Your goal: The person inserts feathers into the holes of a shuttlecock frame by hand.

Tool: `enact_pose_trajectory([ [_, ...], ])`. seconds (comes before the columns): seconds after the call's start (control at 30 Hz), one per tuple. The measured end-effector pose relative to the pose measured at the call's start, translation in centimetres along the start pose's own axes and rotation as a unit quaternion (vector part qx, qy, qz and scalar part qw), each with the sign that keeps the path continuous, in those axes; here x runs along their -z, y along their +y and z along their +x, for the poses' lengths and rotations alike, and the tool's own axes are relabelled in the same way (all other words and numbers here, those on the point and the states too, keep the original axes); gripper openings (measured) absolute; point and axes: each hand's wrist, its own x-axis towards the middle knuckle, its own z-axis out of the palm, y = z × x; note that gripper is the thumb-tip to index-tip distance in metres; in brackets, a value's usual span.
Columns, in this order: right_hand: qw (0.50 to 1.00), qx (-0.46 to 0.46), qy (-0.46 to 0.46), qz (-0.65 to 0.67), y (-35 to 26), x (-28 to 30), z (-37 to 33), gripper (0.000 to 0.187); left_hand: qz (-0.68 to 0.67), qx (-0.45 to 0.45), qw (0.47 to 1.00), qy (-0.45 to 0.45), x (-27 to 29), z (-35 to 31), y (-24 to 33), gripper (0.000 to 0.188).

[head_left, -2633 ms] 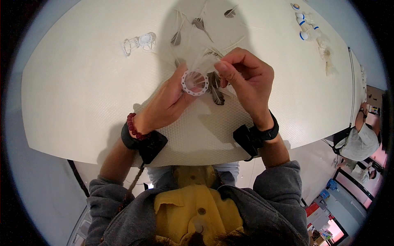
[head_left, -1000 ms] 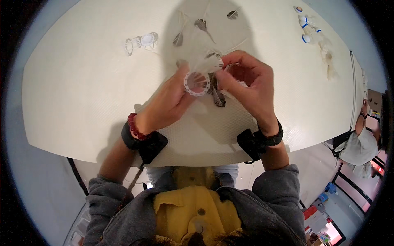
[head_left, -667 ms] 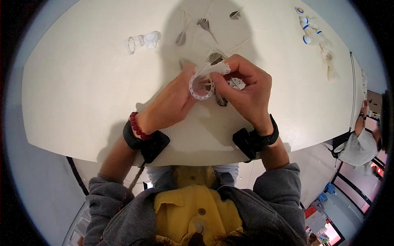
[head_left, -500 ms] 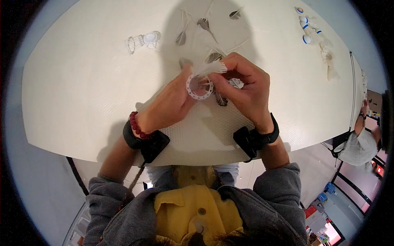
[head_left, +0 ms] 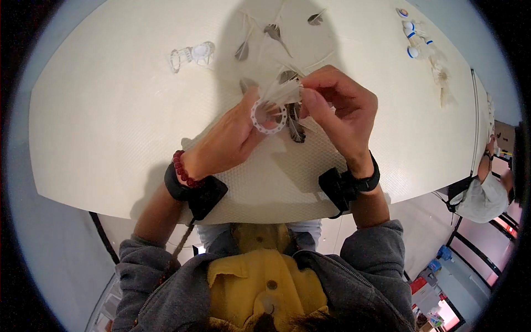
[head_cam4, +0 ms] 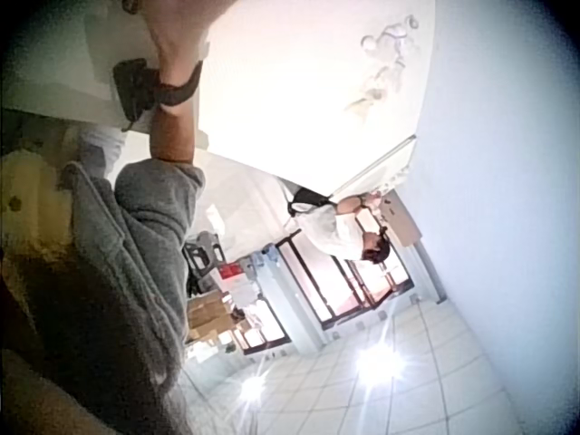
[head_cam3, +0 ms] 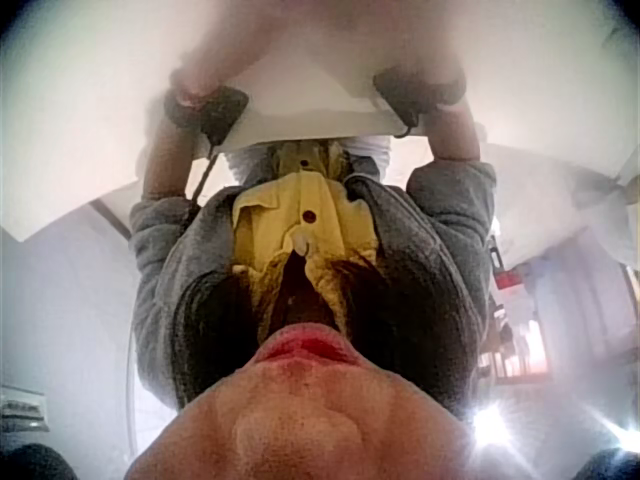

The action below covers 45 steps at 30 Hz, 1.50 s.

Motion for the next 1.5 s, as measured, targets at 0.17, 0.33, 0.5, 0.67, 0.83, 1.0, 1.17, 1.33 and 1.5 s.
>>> enact_pose_trajectory([
  [0.17,0.998,0.049,0.011,-0.036,0.6,0.1,0.2,0.010,-0.053,0.039,0.998,0.005,-0.4,-0.1,-0.2,0.048],
  [0.33,0.997,-0.038,0.004,0.067,0.2,-0.4,0.1,0.010,-0.061,0.037,0.997,0.011,-0.5,-0.1,-0.5,0.046],
  [0.5,0.994,-0.048,0.003,0.099,0.2,-0.3,0.1,0.009,-0.083,0.020,0.996,0.025,-0.5,0.0,-0.1,0.039],
  [0.67,0.999,0.002,0.035,0.008,0.1,-0.1,0.1,0.007,-0.059,0.027,0.998,0.003,-0.1,0.1,0.1,0.035],
  [0.83,0.999,0.013,0.028,-0.022,-0.1,-0.1,0.0,0.009,-0.057,0.038,0.998,-0.001,-0.2,0.1,0.0,0.033],
  [1.0,1.000,-0.004,-0.002,-0.002,-0.1,0.0,0.1,0.010,-0.078,0.039,0.996,0.004,-0.2,0.1,0.1,0.032],
  [1.17,1.000,-0.002,0.018,-0.020,0.4,-0.1,-0.1,0.009,-0.065,0.025,0.998,0.008,-0.3,0.3,0.0,0.032],
  [1.33,0.997,0.028,0.072,0.013,0.0,-0.3,-0.3,0.006,-0.032,0.005,0.999,0.033,-0.3,-0.1,-0.8,0.033],
  [1.5,0.991,0.056,0.103,0.069,-0.8,2.2,0.5,0.003,-0.029,0.028,0.998,0.041,0.4,0.5,0.7,0.031],
])
